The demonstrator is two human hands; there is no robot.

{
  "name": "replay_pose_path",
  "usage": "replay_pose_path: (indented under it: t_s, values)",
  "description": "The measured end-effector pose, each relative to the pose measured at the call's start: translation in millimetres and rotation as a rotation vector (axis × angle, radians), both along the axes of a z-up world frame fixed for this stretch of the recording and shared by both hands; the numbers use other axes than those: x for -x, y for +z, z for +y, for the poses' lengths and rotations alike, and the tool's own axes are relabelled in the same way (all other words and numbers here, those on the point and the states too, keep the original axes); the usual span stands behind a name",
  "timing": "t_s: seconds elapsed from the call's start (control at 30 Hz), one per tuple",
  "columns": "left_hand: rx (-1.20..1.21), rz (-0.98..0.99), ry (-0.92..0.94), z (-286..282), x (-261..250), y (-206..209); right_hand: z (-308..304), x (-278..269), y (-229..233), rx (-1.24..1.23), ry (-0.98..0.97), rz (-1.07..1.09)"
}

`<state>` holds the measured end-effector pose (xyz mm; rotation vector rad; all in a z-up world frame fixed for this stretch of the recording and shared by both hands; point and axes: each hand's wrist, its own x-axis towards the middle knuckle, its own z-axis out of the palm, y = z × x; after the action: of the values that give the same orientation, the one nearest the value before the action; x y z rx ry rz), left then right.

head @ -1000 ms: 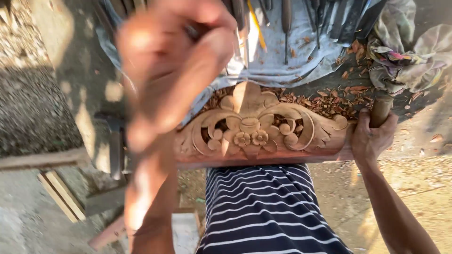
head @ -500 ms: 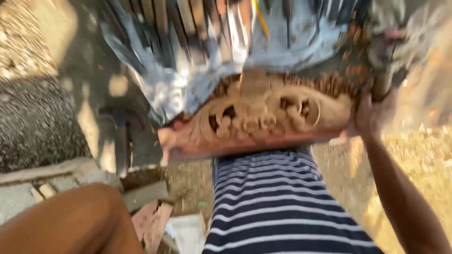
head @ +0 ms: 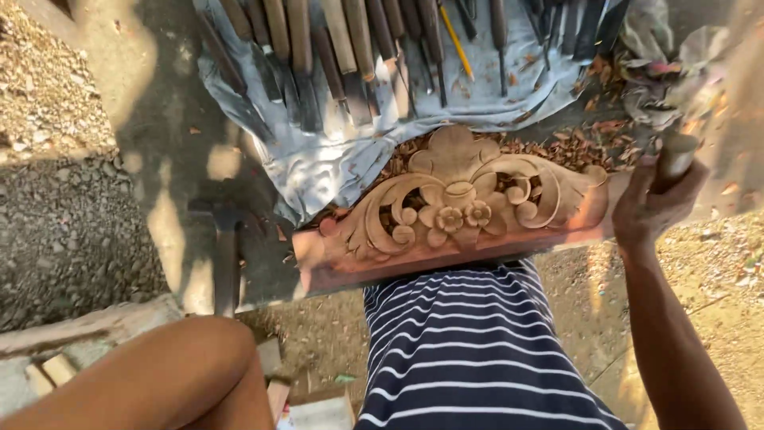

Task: Wood carving a decorative furniture component using chisels and a hammer.

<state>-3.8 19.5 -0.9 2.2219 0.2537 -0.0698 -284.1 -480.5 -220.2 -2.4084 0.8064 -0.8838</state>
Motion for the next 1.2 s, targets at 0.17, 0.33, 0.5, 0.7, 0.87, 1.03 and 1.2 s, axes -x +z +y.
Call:
replay_pose_path:
  t_s: [0.17,0.33,0.5,0.7,0.87,1.03,1.2]
  values:
    - [-0.117,0.040,0.073,81.8,-1.1,-61.7,29.5,-37.6,67.3,-0.653,0.261,-0.085]
    - [-0.923,0.312,-0.253,120.4,69.5,-183.7,53.6,-130.0,101.3,-1.323,0.401,-0.305]
    - [-0.676,0.270,-0.038,162.6,97.3,-226.4,80.3,-204.3,87.2,-1.439,0.773,-0.207]
    - [-0.423,0.598,0.111,100.8,58.0,-155.5,149.2,-284.5,80.2,-1.300,1.044,0.279]
    - [-0.300,0.456,0.068,112.9,74.0,-189.9,174.4,-312.8,48.9,-1.320,1.130,0.386]
    - [-0.329,0.560,0.117,103.3,79.1,-195.9,180.3,-320.4,42.0,-1.279,1.145,0.425]
    - [-0.258,0.383,0.078,111.6,87.0,-209.9,182.2,-319.5,27.9,-1.182,1.107,0.478]
